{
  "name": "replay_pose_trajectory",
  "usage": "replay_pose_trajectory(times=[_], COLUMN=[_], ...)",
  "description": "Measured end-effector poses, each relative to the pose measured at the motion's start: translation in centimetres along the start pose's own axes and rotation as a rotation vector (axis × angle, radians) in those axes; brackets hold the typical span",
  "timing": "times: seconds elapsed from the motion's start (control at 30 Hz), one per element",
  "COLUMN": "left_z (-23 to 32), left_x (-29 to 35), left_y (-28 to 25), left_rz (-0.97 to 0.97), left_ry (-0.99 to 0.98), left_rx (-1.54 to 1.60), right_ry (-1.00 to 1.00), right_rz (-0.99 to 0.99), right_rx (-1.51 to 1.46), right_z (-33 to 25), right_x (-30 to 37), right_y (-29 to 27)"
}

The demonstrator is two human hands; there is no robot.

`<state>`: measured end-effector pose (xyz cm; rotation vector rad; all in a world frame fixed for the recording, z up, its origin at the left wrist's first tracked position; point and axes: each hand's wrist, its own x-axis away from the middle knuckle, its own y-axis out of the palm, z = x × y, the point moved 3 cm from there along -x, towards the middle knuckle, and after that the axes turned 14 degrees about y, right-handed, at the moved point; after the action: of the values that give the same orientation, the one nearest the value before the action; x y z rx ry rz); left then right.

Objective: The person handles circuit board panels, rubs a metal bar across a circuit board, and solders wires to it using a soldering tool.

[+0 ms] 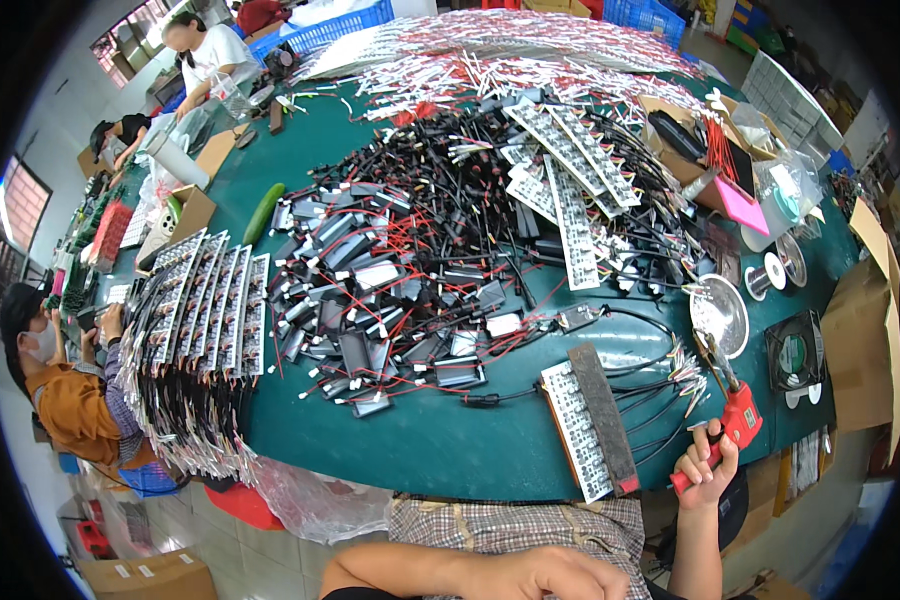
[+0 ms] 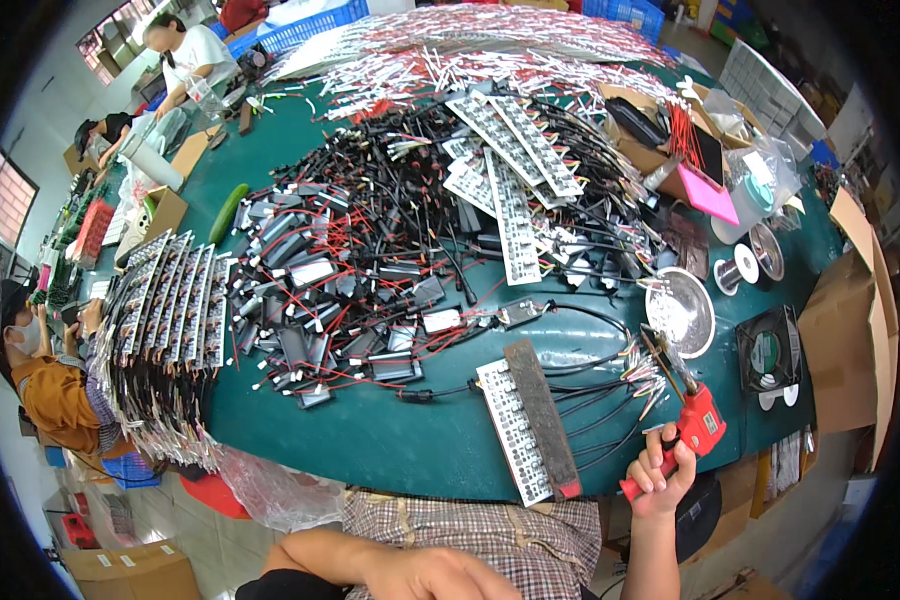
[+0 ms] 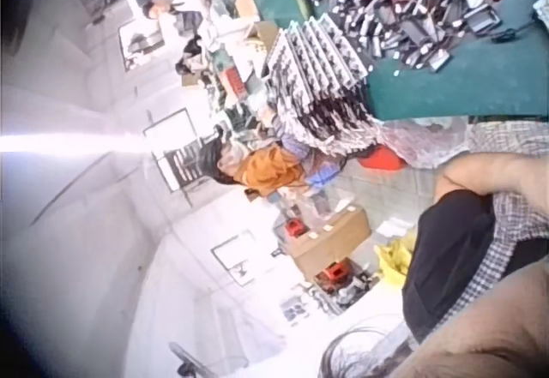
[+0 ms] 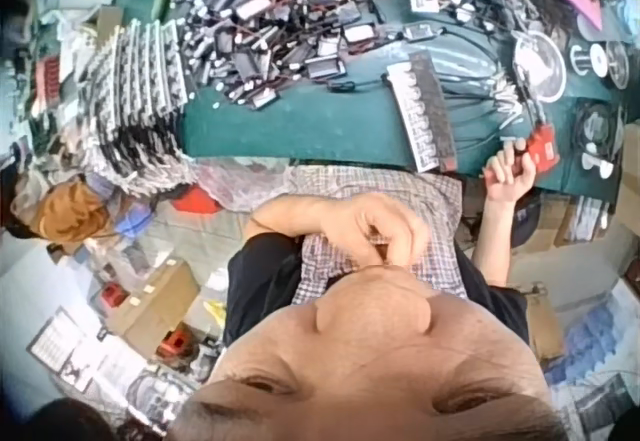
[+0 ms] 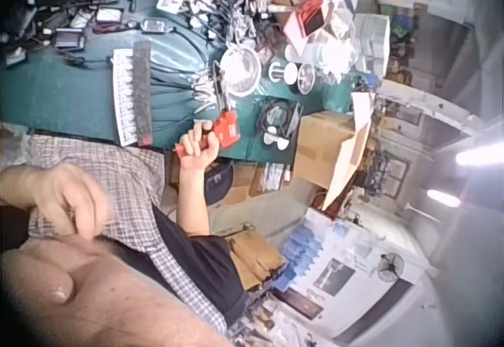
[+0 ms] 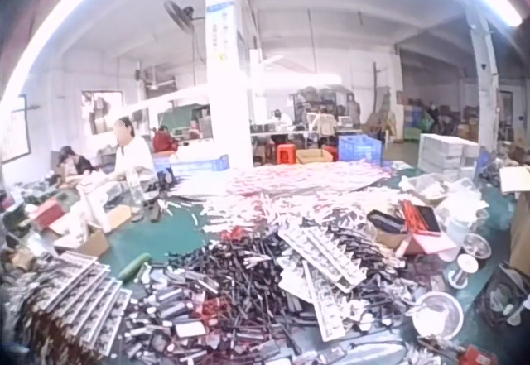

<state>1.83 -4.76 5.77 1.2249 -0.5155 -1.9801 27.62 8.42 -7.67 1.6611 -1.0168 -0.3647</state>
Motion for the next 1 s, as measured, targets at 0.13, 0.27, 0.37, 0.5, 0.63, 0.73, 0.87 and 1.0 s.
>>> replay_pose_trajectory(times=[0.13, 0.27, 0.37, 0.5, 0.63, 0.73, 0.87, 1.0], left_z=[2.1, 4.4, 5.0, 5.0, 2.9, -0.1, -0.5, -0.7], left_x=[0.7, -0.4, -2.3, -4.1, -6.9, -5.6, -5.3, -5.3], left_y=[-1.4, -1.6, -1.0, 0.7, -0.7, 0.7, 2.1, 2.7], left_rz=[0.086, 0.243, 0.266, 0.203, -0.300, -0.197, -0.208, -0.069], left_ry=[0.059, 0.255, 0.314, 0.398, 0.437, 0.658, 0.834, 0.735], left_rx=[-0.134, -0.148, -0.089, -0.049, 0.043, 0.005, -0.052, 0.034], right_ry=[0.005, 0.009, 0.002, 0.056, 0.017, 0.013, 0.034, 0.034], right_rz=[-0.003, -0.006, -0.023, -0.078, -0.054, -0.041, -0.013, -0.013], right_rx=[0.003, 0.009, 0.016, 0.025, 0.024, 0.031, 0.032, 0.025], right_z=[0.1, 0.2, 0.1, -0.2, -0.2, -0.3, 0.0, 0.2], right_x=[0.5, 0.5, 0.7, -0.4, -0.7, -0.2, 0.0, -0.2], right_y=[-0.4, -0.4, -0.4, -0.9, 0.0, 0.0, 0.0, -0.7])
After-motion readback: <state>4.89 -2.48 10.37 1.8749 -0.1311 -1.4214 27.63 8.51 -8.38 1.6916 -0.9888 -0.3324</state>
